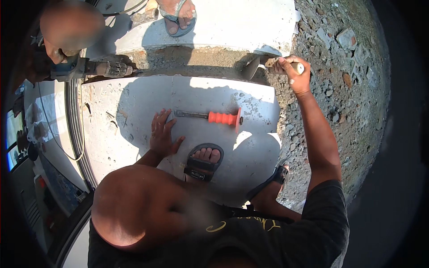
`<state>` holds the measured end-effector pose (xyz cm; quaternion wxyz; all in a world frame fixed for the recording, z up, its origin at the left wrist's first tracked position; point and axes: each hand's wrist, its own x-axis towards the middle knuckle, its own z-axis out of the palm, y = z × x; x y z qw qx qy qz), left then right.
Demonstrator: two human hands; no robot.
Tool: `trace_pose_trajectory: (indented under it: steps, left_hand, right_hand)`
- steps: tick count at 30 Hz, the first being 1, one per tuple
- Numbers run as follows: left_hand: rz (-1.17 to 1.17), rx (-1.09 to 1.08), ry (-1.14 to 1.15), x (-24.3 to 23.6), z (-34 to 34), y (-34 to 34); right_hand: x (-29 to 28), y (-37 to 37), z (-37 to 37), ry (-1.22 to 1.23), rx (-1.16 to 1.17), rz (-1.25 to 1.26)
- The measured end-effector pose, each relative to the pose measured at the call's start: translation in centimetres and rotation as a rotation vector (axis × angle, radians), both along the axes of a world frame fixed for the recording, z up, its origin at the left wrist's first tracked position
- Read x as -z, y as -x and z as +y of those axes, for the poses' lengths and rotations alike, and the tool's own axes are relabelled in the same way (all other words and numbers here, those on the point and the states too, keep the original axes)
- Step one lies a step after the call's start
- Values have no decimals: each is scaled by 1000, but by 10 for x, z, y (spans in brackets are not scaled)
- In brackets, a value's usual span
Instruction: The person uses a trowel to apply and spread mortar into a trench between floor tiles while another person uses a jackhammer nearby.
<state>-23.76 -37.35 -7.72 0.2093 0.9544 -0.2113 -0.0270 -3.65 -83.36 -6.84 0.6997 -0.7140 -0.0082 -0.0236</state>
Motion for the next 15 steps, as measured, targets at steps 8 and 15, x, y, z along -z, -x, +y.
trace_pose_trajectory:
  steps: [8, 15]
  left_hand:
    - [-8, -4, 10, -1, -1, -1]
    - [4, -26, -60, -16, 14, 2]
  right_hand:
    - [-19, 32, -128, 213, 224, 105]
    - [-77, 1, 20, -406, 65, -11]
